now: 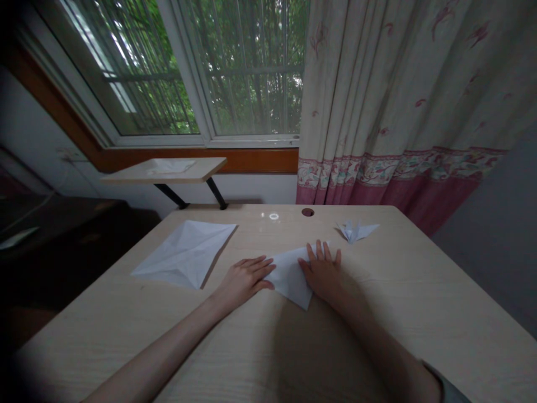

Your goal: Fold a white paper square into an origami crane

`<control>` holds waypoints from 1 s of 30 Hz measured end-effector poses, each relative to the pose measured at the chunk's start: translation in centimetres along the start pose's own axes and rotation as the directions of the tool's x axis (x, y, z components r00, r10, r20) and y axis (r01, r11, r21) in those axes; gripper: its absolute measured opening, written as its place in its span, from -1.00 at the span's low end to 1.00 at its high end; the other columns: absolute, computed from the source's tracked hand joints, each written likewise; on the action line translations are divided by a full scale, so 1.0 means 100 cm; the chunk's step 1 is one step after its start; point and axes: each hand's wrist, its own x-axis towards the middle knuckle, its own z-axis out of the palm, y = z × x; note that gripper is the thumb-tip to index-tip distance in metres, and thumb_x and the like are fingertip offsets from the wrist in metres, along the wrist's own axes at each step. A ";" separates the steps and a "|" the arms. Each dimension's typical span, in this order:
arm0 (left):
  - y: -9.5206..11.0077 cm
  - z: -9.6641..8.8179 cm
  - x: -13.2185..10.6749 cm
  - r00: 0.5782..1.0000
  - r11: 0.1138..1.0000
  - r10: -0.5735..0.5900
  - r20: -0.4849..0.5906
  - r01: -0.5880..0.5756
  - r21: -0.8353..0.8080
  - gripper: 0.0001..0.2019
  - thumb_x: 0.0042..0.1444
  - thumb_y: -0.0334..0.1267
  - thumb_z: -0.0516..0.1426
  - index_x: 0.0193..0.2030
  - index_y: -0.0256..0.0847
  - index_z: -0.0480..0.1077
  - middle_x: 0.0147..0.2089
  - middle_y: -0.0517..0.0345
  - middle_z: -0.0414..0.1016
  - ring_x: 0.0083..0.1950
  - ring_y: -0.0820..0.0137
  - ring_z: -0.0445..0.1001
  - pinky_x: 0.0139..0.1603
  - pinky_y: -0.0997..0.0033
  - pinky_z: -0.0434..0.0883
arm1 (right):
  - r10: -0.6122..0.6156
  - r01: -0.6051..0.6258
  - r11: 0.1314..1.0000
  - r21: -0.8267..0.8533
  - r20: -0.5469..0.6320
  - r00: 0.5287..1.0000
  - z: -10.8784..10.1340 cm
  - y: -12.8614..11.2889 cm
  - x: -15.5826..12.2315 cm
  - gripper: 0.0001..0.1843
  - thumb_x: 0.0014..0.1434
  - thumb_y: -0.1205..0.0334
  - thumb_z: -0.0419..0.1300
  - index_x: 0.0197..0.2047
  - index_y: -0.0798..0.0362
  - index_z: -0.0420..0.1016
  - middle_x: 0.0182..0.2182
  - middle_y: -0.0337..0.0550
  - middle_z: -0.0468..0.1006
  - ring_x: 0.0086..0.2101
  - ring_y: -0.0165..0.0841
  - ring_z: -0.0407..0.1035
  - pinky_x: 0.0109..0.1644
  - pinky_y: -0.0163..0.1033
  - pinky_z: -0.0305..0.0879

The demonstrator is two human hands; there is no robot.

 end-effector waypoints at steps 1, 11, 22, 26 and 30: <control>-0.001 -0.001 0.000 1.000 1.000 0.009 -0.008 -0.009 0.005 -0.54 0.28 0.11 0.04 0.20 -0.03 0.40 0.24 0.12 0.44 0.27 0.21 0.40 0.19 0.18 0.40 | -0.006 0.006 1.000 0.006 -0.007 1.000 0.000 0.000 0.000 -0.39 0.40 -0.04 -0.17 0.37 0.08 0.18 0.35 0.17 0.13 0.35 0.03 -0.05 0.32 0.41 -0.26; -0.005 -0.002 -0.001 0.978 0.991 0.125 -0.169 -0.131 -0.026 -0.64 0.36 -0.01 -0.01 0.00 -0.13 0.51 -0.04 0.12 0.63 -0.03 0.30 0.59 -0.02 0.28 0.46 | 0.000 -0.002 0.999 0.051 0.035 0.999 -0.008 -0.002 0.000 -0.45 0.41 0.03 -0.19 0.36 0.01 0.22 0.37 0.08 0.12 0.36 -0.01 -0.07 0.32 0.40 -0.26; -0.005 -0.006 -0.002 0.953 0.977 0.213 -0.217 -0.211 0.031 -0.76 0.40 -0.27 -0.03 0.00 -0.17 0.45 -0.18 0.11 0.65 -0.19 0.37 0.62 -0.14 0.36 0.49 | 0.039 -0.046 0.981 0.189 0.039 0.998 -0.013 0.000 0.001 -0.47 0.43 0.08 -0.26 0.34 -0.09 0.24 0.38 -0.10 0.13 0.37 -0.08 -0.11 0.33 0.38 -0.27; -0.002 -0.008 -0.002 0.947 0.987 0.142 -0.287 -0.159 -0.036 -0.74 0.40 -0.20 -0.04 -0.01 -0.18 0.45 -0.18 0.11 0.65 -0.23 0.38 0.62 -0.14 0.36 0.50 | 0.060 -0.040 0.951 0.307 -0.059 0.996 -0.008 0.003 0.003 -0.42 0.42 0.05 -0.34 0.34 -0.09 0.25 0.37 -0.10 0.14 0.37 -0.09 -0.11 0.34 0.35 -0.26; -0.001 -0.011 -0.004 0.936 0.985 0.107 -0.334 -0.146 -0.094 -0.73 0.40 -0.22 -0.06 0.02 -0.17 0.44 -0.13 0.10 0.65 -0.24 0.40 0.62 -0.14 0.36 0.51 | 0.083 -0.010 0.940 0.341 -0.201 0.976 0.000 0.008 0.005 -0.38 0.41 0.10 -0.41 0.36 -0.11 0.20 0.36 -0.12 0.19 0.35 -0.13 -0.04 0.34 0.28 -0.24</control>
